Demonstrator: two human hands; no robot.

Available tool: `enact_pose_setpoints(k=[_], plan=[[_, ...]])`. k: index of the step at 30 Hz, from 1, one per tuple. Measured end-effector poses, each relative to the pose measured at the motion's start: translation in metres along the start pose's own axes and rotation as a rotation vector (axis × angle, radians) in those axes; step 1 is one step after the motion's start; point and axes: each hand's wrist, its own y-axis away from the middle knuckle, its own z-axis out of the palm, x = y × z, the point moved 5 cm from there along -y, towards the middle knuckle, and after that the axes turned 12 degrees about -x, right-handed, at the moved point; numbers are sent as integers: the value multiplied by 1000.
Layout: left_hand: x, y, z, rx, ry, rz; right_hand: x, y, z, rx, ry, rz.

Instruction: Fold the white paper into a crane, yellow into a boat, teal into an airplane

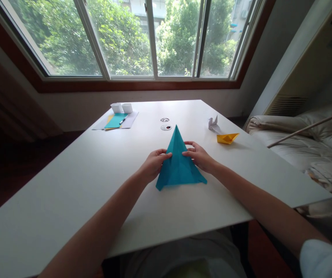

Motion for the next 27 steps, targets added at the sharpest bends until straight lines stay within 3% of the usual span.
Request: enact_pose_setpoints(k=[2, 6, 12, 15, 20, 27], plan=[[-2, -1, -4, 30, -6, -40, 3, 0, -3, 36, -34, 33], [3, 1, -6, 105, -152, -24, 3, -1, 3, -15, -95, 50], [11, 4, -1, 32, -573, 83, -4, 2, 6, -21, -58, 31], [12, 3, -3, 40, -825, 154, -3, 4, 4, -73, 84, 41], [19, 5, -8, 105, -1151, 197, -5, 2, -3, -115, 425, -79], [14, 6, -20, 69, -1382, -22, -16, 0, -20, 48, 905, -193]])
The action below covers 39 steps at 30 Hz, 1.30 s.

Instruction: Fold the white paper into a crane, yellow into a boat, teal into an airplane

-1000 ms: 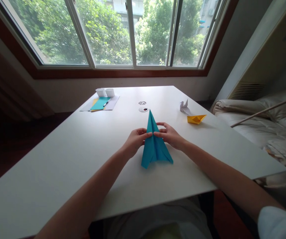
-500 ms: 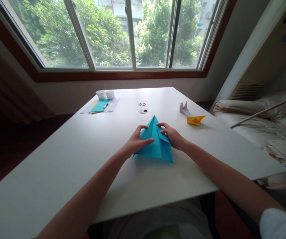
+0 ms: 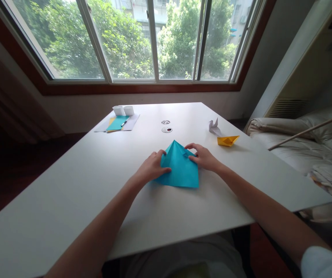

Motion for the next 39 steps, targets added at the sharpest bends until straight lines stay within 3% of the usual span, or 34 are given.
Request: enact_pose_setpoints(k=[3, 9, 13, 17, 23, 31, 39], plan=[[-2, 1, 3, -47, -107, -36, 2, 1, 4, -38, 177, 10], [2, 3, 0, -7, -274, -14, 1, 1, 13, -107, 511, -53], [5, 5, -1, 29, -334, -37, -3, -1, 18, -161, 577, -49], [14, 8, 1, 75, -355, -68, -14, 0, 20, -88, 613, 69], [22, 12, 4, 94, -312, -103, -21, -2, 14, 28, 619, 172], [26, 15, 4, 77, -322, -92, 0, 1, -12, 203, 416, 310], [10, 10, -12, 60, -118, -160, 11, 0, -7, 150, 313, 262]])
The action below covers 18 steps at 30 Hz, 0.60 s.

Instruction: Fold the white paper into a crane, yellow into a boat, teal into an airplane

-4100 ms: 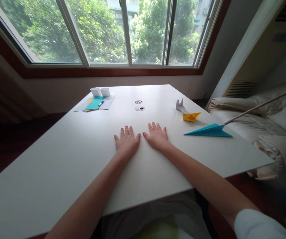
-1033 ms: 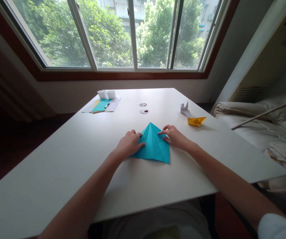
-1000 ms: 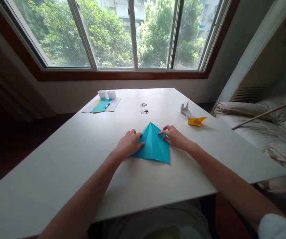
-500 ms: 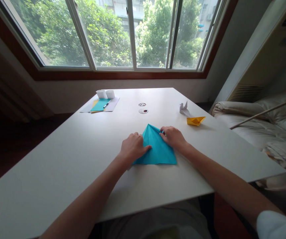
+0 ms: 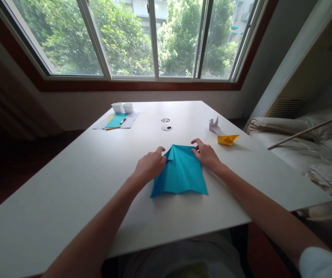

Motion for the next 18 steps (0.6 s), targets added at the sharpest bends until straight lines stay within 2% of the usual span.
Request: enact_pose_setpoints(k=[3, 6, 9, 12, 14, 16, 18], plan=[[-13, -7, 0, -38, 68, 1, 2, -1, 2, 6, 12, -18], [-17, -10, 2, -14, -28, 61, 2, -2, 5, -6, 23, -56], [-7, -8, 0, 101, -126, 189, 0, -3, 8, -33, 17, -103], [2, 0, -11, 288, -54, 219, -3, -2, 9, -46, 16, -121], [9, 5, -17, 350, 11, 279, -4, -1, 9, -44, 13, -127], [14, 7, -17, 306, 42, 327, -6, 1, 10, -44, 10, -148], [13, 6, -12, 209, 37, 285, -9, 2, 11, -51, 14, -180]])
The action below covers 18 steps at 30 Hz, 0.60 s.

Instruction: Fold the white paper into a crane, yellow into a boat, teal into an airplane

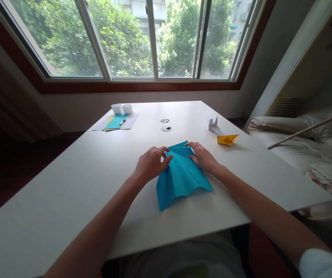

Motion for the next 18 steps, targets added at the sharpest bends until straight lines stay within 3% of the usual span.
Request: enact_pose_setpoints(k=[5, 13, 18], plan=[[-17, -3, 15, -126, 16, -168, -3, 1, 1, -48, 45, -43], [-48, -14, 15, -267, 396, -154, 10, 3, -1, -157, 139, -60], [-63, -10, 11, -324, 89, -198, -1, 5, -9, -143, 289, -40]])
